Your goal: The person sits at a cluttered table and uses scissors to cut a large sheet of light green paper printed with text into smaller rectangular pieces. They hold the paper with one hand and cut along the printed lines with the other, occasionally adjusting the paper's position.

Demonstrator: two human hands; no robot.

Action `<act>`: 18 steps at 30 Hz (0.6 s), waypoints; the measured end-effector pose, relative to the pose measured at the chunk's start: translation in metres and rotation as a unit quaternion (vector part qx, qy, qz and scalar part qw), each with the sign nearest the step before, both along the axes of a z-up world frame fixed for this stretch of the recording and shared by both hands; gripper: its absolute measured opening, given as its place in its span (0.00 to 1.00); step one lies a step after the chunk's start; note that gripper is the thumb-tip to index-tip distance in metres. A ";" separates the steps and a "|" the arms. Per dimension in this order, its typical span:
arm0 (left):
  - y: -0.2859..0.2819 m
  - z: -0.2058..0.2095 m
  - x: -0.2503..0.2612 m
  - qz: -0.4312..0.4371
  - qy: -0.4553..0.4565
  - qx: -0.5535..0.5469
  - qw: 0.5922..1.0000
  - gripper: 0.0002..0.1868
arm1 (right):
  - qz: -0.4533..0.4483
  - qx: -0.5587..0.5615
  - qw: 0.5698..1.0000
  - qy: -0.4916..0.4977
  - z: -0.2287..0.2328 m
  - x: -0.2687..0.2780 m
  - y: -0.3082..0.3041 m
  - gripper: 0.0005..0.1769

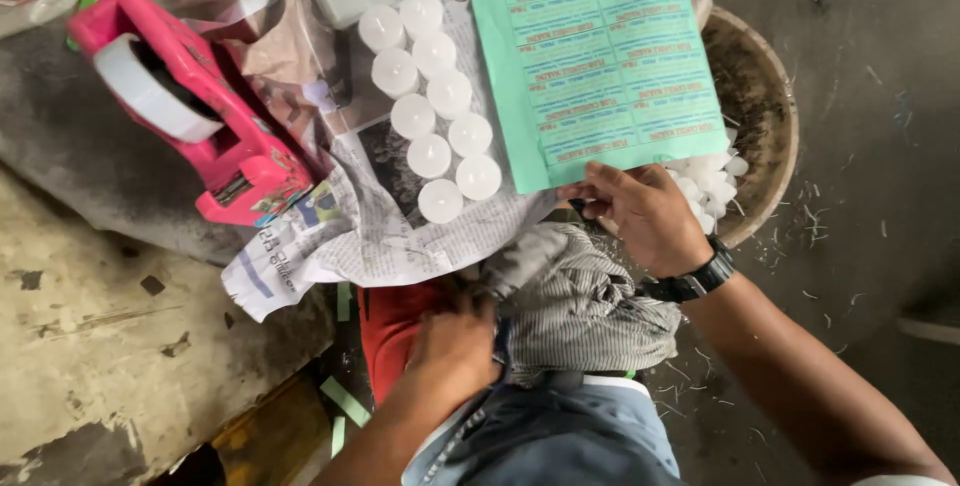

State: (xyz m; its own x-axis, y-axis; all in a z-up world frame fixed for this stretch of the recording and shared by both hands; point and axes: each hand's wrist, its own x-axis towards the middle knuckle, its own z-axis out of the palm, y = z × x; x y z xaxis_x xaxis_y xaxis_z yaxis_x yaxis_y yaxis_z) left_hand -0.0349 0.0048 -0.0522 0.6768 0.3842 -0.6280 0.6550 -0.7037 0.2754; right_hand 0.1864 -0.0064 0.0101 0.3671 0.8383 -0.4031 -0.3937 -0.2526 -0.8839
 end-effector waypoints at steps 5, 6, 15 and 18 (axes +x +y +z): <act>-0.026 -0.044 0.024 -0.099 0.081 0.188 0.974 0.27 | 0.008 -0.023 1.000 -0.013 0.004 0.000 0.004 0.12; -0.029 -0.050 0.017 -0.096 0.083 0.188 0.974 0.27 | 0.012 -0.022 1.000 -0.012 0.002 0.001 0.003 0.12; -0.025 -0.017 -0.056 -0.117 0.044 0.231 0.965 0.30 | 0.033 -0.012 0.999 0.004 -0.002 0.006 0.001 0.13; -0.006 0.022 -0.060 -0.067 0.166 0.009 0.984 0.38 | 0.021 -0.007 1.000 0.010 -0.006 0.008 0.002 0.13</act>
State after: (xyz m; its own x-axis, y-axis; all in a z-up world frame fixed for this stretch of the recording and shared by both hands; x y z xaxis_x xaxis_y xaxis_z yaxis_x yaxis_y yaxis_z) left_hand -0.0948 -0.0017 -0.0306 0.4815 0.3184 -0.8165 0.6070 -0.7932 0.0486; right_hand 0.1945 -0.0046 0.0040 0.3229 0.8473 -0.4217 -0.4007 -0.2813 -0.8720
